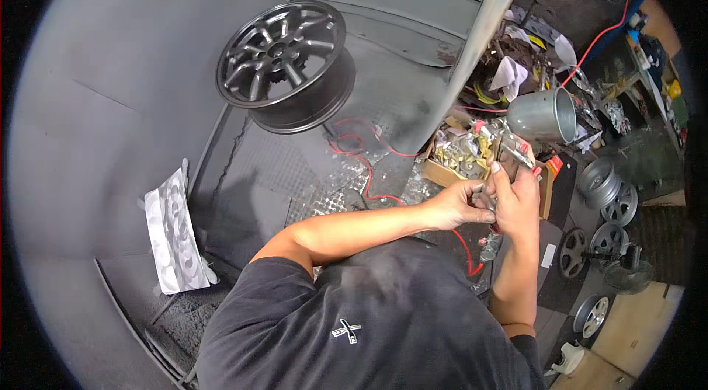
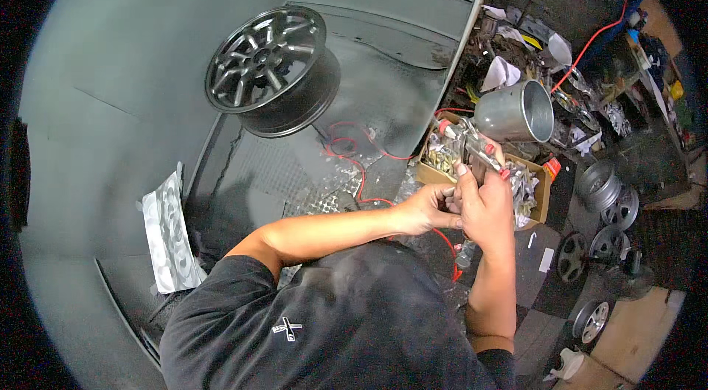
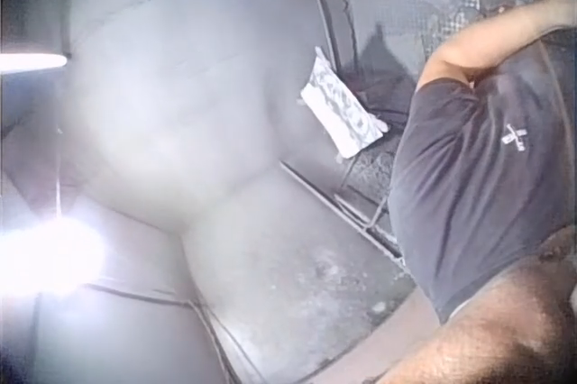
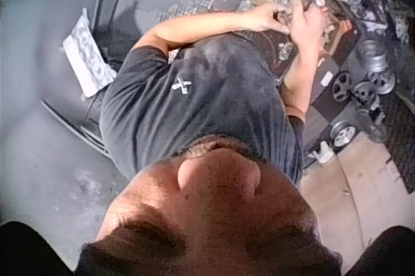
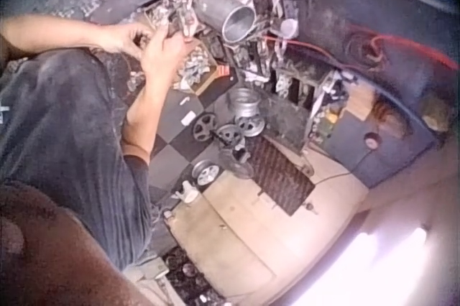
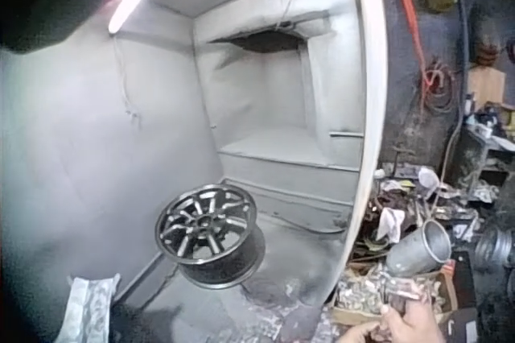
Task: Painting an automotive wheel rim using a pneumatic spray gun in a paint booth.
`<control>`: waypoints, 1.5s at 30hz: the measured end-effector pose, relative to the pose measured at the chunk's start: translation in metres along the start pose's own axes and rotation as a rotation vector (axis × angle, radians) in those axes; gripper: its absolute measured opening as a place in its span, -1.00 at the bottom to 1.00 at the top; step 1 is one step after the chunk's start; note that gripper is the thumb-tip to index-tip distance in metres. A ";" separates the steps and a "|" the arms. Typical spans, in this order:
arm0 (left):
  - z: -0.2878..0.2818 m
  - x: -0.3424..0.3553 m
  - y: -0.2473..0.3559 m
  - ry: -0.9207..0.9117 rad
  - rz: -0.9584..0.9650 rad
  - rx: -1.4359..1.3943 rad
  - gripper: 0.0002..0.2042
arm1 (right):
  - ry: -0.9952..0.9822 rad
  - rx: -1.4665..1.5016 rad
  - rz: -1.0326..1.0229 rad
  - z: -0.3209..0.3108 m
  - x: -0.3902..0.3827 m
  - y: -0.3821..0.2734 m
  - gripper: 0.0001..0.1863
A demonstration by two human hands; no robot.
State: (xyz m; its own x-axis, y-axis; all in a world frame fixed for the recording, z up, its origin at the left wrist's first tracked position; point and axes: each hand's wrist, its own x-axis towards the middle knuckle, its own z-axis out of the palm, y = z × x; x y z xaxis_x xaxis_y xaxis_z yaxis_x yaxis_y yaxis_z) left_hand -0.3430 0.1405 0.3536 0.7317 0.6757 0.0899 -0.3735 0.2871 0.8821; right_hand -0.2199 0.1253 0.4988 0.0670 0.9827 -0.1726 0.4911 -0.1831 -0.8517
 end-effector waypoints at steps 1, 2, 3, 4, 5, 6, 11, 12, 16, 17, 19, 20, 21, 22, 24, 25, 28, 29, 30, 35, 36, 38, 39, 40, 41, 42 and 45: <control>0.005 0.002 -0.001 -0.005 0.033 -0.118 -0.72 | 0.006 0.004 0.002 -0.001 -0.001 0.011 -0.74; 0.010 0.003 0.002 -0.007 0.066 -0.235 -0.72 | 0.059 0.047 -0.159 0.000 -0.001 0.020 -0.75; 0.015 0.005 0.006 -0.007 0.063 -0.230 -0.72 | 0.110 0.089 -0.320 0.000 -0.002 0.024 -0.74; 0.019 0.007 0.011 0.029 0.042 -0.240 -0.71 | 0.111 0.095 -0.322 -0.002 -0.005 0.026 -0.74; 0.020 0.008 0.014 0.071 0.024 -0.248 -0.71 | 0.088 0.171 -0.312 -0.002 -0.009 0.023 -0.72; 0.020 0.007 0.013 0.077 0.026 -0.240 -0.71 | 0.064 0.248 -0.302 -0.001 -0.011 0.021 -0.68; 0.008 0.003 -0.003 0.051 0.155 -0.123 -0.72 | 0.038 0.353 -0.316 0.007 -0.007 0.016 -0.66; 0.005 0.002 -0.001 0.050 0.153 -0.122 -0.72 | 0.026 0.338 -0.312 0.008 -0.004 0.014 -0.66; -0.007 0.000 0.015 0.119 0.154 0.047 -0.79 | 0.117 0.180 -0.326 0.019 0.021 0.008 -0.66; -0.015 0.001 0.020 0.142 0.148 0.112 -0.80 | 0.121 0.181 -0.323 0.023 0.028 0.005 -0.66; -0.041 -0.007 0.018 0.087 0.085 0.169 -0.69 | 0.231 0.009 -0.408 0.035 0.040 0.000 -0.73; -0.050 -0.013 0.022 0.068 0.054 0.155 -0.68 | 0.255 0.055 -0.395 0.042 0.042 0.000 -0.67; -0.063 -0.021 0.025 0.053 0.026 0.142 -0.67 | 0.265 0.056 -0.388 0.048 0.045 -0.002 -0.67; -0.085 -0.035 0.027 0.025 -0.192 0.195 -0.65 | 0.262 0.039 -0.410 0.055 0.048 -0.004 -0.66; -0.137 -0.069 0.009 0.044 -0.358 0.192 -0.60 | 0.236 0.032 -0.401 0.065 0.049 -0.012 -0.66; -0.172 -0.094 -0.011 0.148 -0.511 0.229 -0.60 | 0.249 0.029 -0.388 0.071 0.049 -0.020 -0.66; -0.277 -0.183 -0.053 0.635 -0.774 -0.067 -0.63 | 0.220 -0.090 -0.365 0.085 0.053 -0.039 -0.69; -0.305 -0.206 -0.047 0.761 -0.811 -0.112 -0.62 | 0.247 -0.102 -0.339 0.084 0.054 -0.044 -0.69; -0.344 -0.239 -0.046 0.815 -0.772 -0.048 -0.60 | 0.157 -0.073 -0.250 0.086 0.055 -0.056 -0.79; -0.492 -0.329 0.012 1.449 -0.275 -0.348 -0.77 | 0.114 -0.037 -0.134 0.105 0.067 -0.062 -0.66; -0.512 -0.328 0.033 1.462 -0.262 -0.314 -0.75 | 0.186 -0.122 -0.276 0.104 0.072 -0.051 -0.64; -0.548 -0.328 0.066 1.421 -0.278 -0.154 -0.64 | 0.207 -0.013 -0.250 0.121 0.079 -0.035 -0.63; -0.571 -0.359 0.078 1.514 -0.288 -0.073 -0.66 | 0.177 0.114 -0.273 0.122 0.084 -0.038 -0.62; -0.572 -0.329 0.077 1.644 -0.275 -0.009 -0.74 | 0.182 -0.023 -0.313 0.119 0.085 -0.039 -0.61; -0.605 -0.408 0.109 1.689 -0.362 0.211 -0.72 | 0.114 -0.083 -0.419 0.121 0.098 -0.054 -0.60; -0.592 -0.353 0.091 1.592 -0.265 -0.053 -0.75 | 0.109 -0.114 -0.274 0.125 0.099 -0.037 -0.60; -0.438 -0.196 0.135 1.444 -0.250 -0.045 -0.52 | 0.140 -0.005 -0.076 0.112 0.076 -0.041 -0.62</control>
State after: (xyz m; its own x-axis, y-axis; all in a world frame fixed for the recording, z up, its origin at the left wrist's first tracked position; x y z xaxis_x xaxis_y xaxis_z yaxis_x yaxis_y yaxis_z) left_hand -0.7866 0.3439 0.2531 -0.4056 0.6761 -0.6151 -0.3624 0.4988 0.7873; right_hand -0.3326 0.2048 0.4650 0.1495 0.9881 -0.0368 0.5035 -0.1081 -0.8572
